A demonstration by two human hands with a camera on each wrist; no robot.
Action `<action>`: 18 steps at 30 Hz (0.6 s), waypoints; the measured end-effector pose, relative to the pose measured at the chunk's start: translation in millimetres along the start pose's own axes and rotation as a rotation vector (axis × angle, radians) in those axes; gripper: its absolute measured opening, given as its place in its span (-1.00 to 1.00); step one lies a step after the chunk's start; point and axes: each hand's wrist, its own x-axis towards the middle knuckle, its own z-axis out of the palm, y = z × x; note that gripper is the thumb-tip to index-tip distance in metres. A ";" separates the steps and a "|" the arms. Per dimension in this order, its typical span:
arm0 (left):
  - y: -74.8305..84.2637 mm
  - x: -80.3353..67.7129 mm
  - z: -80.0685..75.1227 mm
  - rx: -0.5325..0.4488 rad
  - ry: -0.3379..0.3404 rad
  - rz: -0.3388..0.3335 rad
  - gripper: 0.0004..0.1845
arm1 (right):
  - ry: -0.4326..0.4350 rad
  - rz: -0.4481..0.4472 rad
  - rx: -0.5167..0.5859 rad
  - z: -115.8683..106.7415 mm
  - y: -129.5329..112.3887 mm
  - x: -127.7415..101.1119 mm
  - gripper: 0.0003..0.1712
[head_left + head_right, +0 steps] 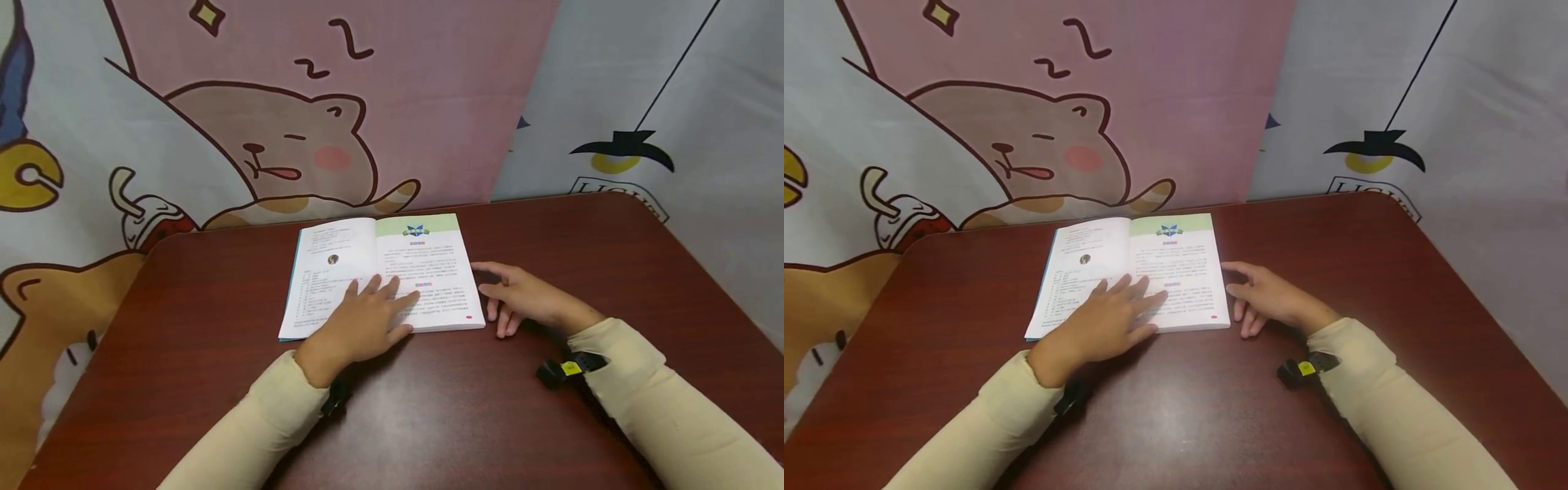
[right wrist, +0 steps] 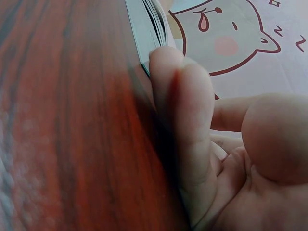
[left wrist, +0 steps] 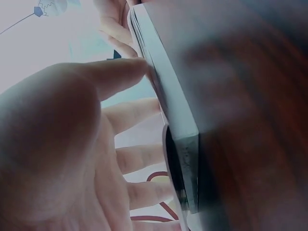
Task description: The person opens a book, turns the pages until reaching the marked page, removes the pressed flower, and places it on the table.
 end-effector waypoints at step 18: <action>-4.2 1.6 0.5 -0.013 -0.026 0.007 -0.43 | -0.002 0.014 0.010 -0.9 0.6 -0.1 -0.28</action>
